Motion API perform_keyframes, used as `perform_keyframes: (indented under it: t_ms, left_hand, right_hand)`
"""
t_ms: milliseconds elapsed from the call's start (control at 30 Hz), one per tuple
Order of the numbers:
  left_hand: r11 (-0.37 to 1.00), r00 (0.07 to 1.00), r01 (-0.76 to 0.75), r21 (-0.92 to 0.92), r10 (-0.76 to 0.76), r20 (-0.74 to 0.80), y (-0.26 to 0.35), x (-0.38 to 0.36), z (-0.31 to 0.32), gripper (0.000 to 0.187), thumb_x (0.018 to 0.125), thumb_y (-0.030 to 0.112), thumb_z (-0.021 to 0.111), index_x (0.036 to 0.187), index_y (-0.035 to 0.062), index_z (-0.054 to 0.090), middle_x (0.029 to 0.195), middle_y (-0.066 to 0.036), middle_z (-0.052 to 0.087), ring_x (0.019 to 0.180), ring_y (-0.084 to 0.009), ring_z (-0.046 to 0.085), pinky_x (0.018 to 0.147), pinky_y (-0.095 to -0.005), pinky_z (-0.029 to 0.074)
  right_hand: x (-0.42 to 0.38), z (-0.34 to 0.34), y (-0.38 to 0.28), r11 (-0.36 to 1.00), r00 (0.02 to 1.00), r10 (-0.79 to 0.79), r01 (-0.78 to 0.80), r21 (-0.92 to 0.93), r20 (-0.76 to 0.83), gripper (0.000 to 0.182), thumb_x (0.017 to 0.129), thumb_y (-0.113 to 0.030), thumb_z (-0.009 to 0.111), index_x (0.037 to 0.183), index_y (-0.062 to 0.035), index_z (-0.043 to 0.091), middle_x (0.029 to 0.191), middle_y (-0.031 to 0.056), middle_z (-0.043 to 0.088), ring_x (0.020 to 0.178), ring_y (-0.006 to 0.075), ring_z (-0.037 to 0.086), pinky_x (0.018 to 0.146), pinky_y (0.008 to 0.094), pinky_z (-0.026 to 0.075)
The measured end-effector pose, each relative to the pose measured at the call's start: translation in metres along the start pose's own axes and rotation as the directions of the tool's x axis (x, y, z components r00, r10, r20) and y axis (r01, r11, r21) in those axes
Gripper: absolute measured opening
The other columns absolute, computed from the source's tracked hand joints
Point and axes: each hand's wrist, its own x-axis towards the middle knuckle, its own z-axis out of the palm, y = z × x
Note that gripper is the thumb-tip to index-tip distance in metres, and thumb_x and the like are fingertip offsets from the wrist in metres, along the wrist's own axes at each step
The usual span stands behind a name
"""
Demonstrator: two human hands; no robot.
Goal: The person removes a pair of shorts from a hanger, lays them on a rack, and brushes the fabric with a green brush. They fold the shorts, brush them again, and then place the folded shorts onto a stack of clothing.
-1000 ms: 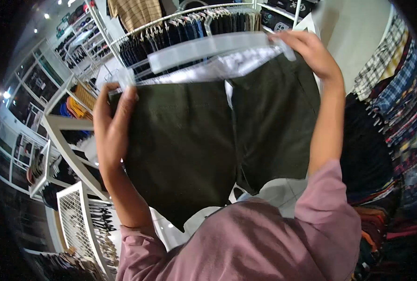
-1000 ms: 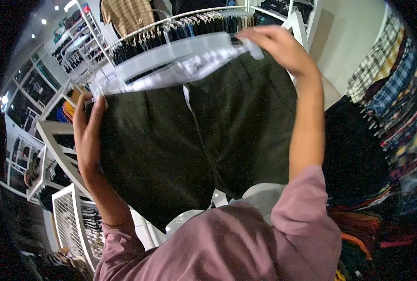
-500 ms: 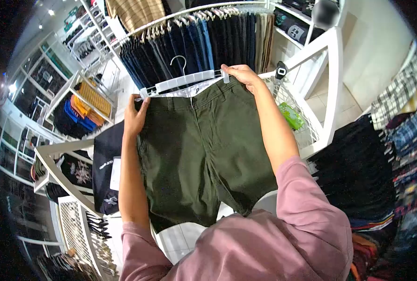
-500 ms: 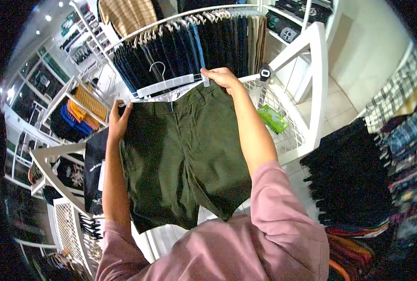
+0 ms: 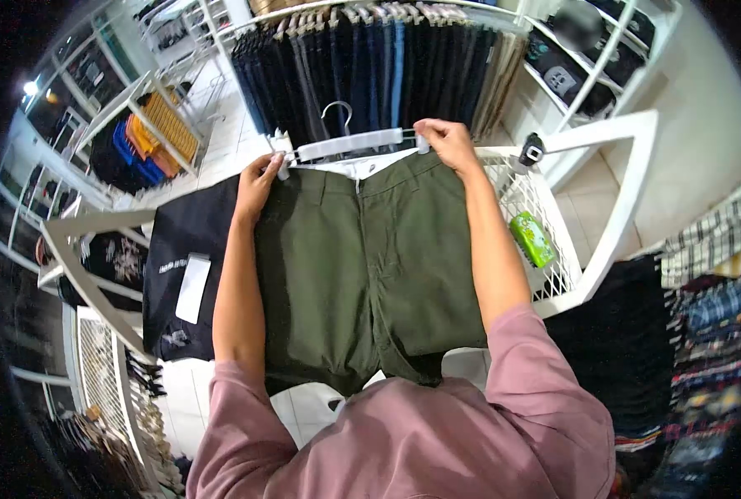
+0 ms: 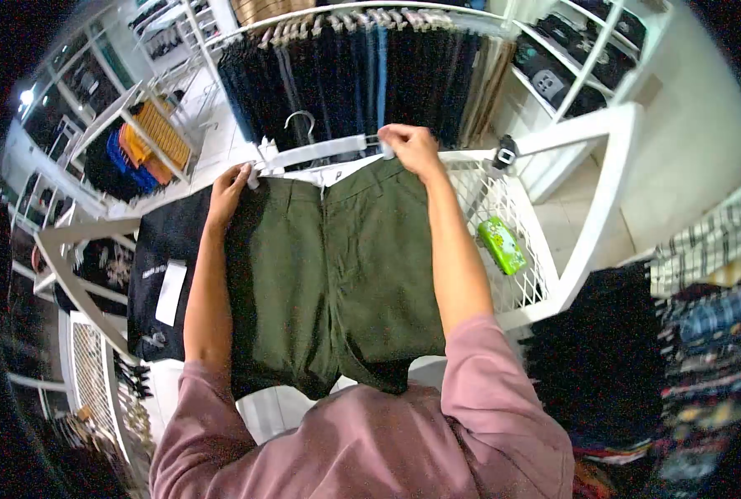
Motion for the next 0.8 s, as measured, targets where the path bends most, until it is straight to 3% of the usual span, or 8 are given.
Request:
perform_keyframes:
  t_ms: [67, 233, 333, 400, 467, 600, 733, 800]
  left_hand:
    - [0.988, 1.0, -0.011, -0.157, 0.009, -0.014, -0.002, 0.002, 0.003, 0.037, 0.102, 0.029, 0.066, 0.122, -0.0019, 0.069, 0.109, -0.007, 0.073, 0.104, -0.0138, 0.063, 0.096, -0.0277, 0.046]
    - [0.979, 0.974, -0.194, -0.064, 0.184, -0.135, 0.017, 0.007, -0.003, 0.031, 0.098, 0.023, 0.071, 0.116, -0.0013, 0.071, 0.105, -0.007, 0.074, 0.104, -0.0136, 0.063, 0.096, -0.0294, 0.047]
    - [0.96, 0.938, -0.278, -0.011, 0.269, -0.22, 0.051, 0.006, -0.008, 0.031, 0.097, 0.024, 0.072, 0.116, -0.0006, 0.073, 0.105, -0.007, 0.075, 0.101, -0.0137, 0.064, 0.095, -0.0305, 0.048]
    - [0.953, 0.931, -0.302, -0.027, 0.289, -0.225, 0.071, 0.006, -0.019, 0.034, 0.097, 0.024, 0.073, 0.12, -0.0002, 0.072, 0.109, -0.008, 0.074, 0.101, -0.013, 0.065, 0.093, -0.0295, 0.049]
    - [0.931, 0.941, -0.316, -0.181, 0.282, -0.19, 0.08, 0.002, -0.036, 0.035, 0.1, 0.024, 0.069, 0.124, -0.0011, 0.069, 0.113, -0.009, 0.073, 0.104, -0.0136, 0.067, 0.094, -0.0278, 0.05]
    - [0.908, 0.918, -0.381, -0.176, 0.348, -0.192, 0.104, -0.041, -0.086, 0.034, 0.104, 0.023, 0.063, 0.128, -0.0012, 0.065, 0.109, -0.008, 0.073, 0.105, -0.0138, 0.068, 0.094, -0.0283, 0.052]
    - [0.912, 0.887, -0.375, -0.168, 0.3, -0.352, 0.123, -0.144, -0.142, 0.032, 0.106, 0.022, 0.059, 0.129, 0.0008, 0.065, 0.106, -0.007, 0.073, 0.095, -0.0133, 0.069, 0.087, -0.0266, 0.053]
    - [0.937, 0.864, -0.327, -0.121, 0.244, -0.441, 0.125, -0.208, -0.167, 0.032, 0.107, 0.022, 0.058, 0.13, 0.0013, 0.065, 0.105, -0.006, 0.072, 0.095, -0.0123, 0.069, 0.086, -0.0258, 0.053]
  right_hand:
    - [-0.001, 0.001, -0.028, 0.99, 0.996, -0.076, 0.07, -0.125, -0.043, 0.028, 0.096, -0.032, 0.072, 0.107, -0.0077, 0.079, 0.099, 0.0079, 0.079, 0.088, 0.0128, 0.072, 0.082, 0.0283, 0.053]
    - [0.003, 0.0, -0.046, 0.922, 0.936, -0.335, 0.3, -0.245, -0.113, 0.029, 0.096, -0.031, 0.073, 0.108, -0.0042, 0.078, 0.097, 0.0095, 0.078, 0.087, 0.015, 0.069, 0.081, 0.03, 0.052]
    - [0.001, -0.002, -0.062, 0.94, 0.924, -0.342, 0.333, -0.078, -0.172, 0.031, 0.098, -0.029, 0.072, 0.117, -0.0042, 0.076, 0.103, 0.007, 0.076, 0.093, 0.0125, 0.064, 0.083, 0.029, 0.051]
    - [-0.002, -0.003, -0.081, 0.964, 0.957, -0.234, 0.251, 0.09, -0.171, 0.032, 0.101, -0.028, 0.069, 0.119, -0.0026, 0.073, 0.112, 0.006, 0.073, 0.099, 0.0122, 0.065, 0.085, 0.0275, 0.05]
    - [-0.006, 0.0, -0.101, 0.929, 0.95, -0.285, 0.306, 0.207, -0.127, 0.033, 0.103, -0.028, 0.064, 0.121, -0.001, 0.069, 0.117, 0.008, 0.072, 0.102, 0.0131, 0.066, 0.086, 0.0271, 0.051]
    - [-0.042, 0.017, -0.172, 0.894, 0.977, -0.114, 0.022, 0.448, 0.179, 0.036, 0.108, -0.033, 0.052, 0.132, -0.0053, 0.054, 0.118, 0.0172, 0.07, 0.107, 0.024, 0.07, 0.086, 0.0344, 0.057]
    - [-0.095, 0.05, -0.226, 0.844, 0.885, -0.188, -0.075, 0.53, 0.425, 0.053, 0.107, -0.044, 0.05, 0.139, -0.002, 0.052, 0.119, 0.0174, 0.069, 0.097, 0.0197, 0.069, 0.078, 0.0334, 0.054]
    - [-0.127, 0.079, -0.252, 0.765, 0.773, -0.181, -0.278, 0.581, 0.609, 0.06, 0.107, -0.046, 0.048, 0.14, 0.0041, 0.053, 0.118, 0.0186, 0.07, 0.093, 0.0177, 0.068, 0.073, 0.0301, 0.051]
